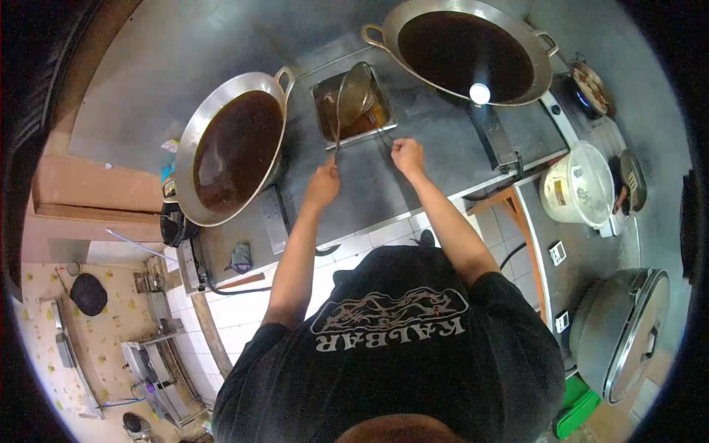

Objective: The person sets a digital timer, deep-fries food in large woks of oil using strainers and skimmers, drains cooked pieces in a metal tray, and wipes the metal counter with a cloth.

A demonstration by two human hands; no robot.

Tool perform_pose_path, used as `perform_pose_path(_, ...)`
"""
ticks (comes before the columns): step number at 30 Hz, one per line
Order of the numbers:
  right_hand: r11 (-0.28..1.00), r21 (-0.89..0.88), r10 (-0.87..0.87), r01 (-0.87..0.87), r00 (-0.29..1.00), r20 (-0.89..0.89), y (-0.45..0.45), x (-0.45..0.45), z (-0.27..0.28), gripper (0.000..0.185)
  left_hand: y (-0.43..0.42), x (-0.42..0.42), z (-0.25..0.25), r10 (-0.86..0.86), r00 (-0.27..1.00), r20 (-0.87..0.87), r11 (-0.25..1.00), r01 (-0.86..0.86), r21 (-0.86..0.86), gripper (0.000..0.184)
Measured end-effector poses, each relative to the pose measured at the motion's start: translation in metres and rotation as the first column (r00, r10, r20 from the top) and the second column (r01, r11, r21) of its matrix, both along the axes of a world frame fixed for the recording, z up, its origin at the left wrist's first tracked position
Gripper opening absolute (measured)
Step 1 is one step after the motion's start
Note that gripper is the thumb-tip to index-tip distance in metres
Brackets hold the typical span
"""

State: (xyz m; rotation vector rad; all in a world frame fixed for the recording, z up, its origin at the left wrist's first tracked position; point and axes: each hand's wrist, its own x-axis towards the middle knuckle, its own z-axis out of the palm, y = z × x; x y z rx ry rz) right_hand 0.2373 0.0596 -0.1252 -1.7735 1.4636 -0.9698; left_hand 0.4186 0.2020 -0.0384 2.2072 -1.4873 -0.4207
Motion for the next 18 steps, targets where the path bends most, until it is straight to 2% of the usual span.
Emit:
perform_pose_path(2, 1.0, -0.021, 0.001, -0.001, 1.0, 0.013, 0.002, -0.001, 0.003, 0.016, -0.001, 0.004, -0.011, -0.035, 0.999, -0.012, 0.999, 0.035, 0.012, 0.041)
perform_pose_path(4, 0.999, 0.049, 0.007, -0.003, 0.997, -0.082, 0.005, -0.004, 0.013, 0.015, 0.004, -0.008, 0.002, 0.024, 0.998, -0.053, 0.996, -0.028, -0.089, 0.041)
perform_pose_path(8, 1.0, -0.002, 0.014, -0.014, 1.0, -0.028, -0.002, -0.005, -0.007, 0.018, 0.009, -0.021, -0.003, 0.091, 0.984, -0.154, 0.996, -0.092, -0.001, 0.041)
perform_pose_path(11, 0.999, -0.03, 0.009, -0.009, 0.999, -0.031, -0.007, -0.003, -0.01, 0.018, 0.008, -0.01, -0.013, 0.009, 0.994, -0.11, 1.0, -0.012, -0.026, 0.042)
perform_pose_path(13, 0.999, -0.034, 0.004, -0.006, 0.999, -0.033, -0.003, -0.005, -0.005, 0.013, 0.012, -0.013, -0.014, 0.112, 0.986, -0.123, 0.989, -0.123, -0.083, 0.042)
perform_pose_path(17, 1.0, 0.013, 0.024, -0.024, 1.0, -0.02, 0.004, -0.007, 0.005, 0.014, 0.021, -0.016, -0.018, 0.086, 0.993, -0.08, 0.996, -0.088, -0.027, 0.041)
perform_pose_path(18, 1.0, -0.015, 0.007, -0.008, 0.999, -0.035, 0.004, -0.005, 0.002, 0.015, 0.021, -0.009, -0.02, 0.028, 1.0, -0.004, 0.993, -0.028, -0.112, 0.041)
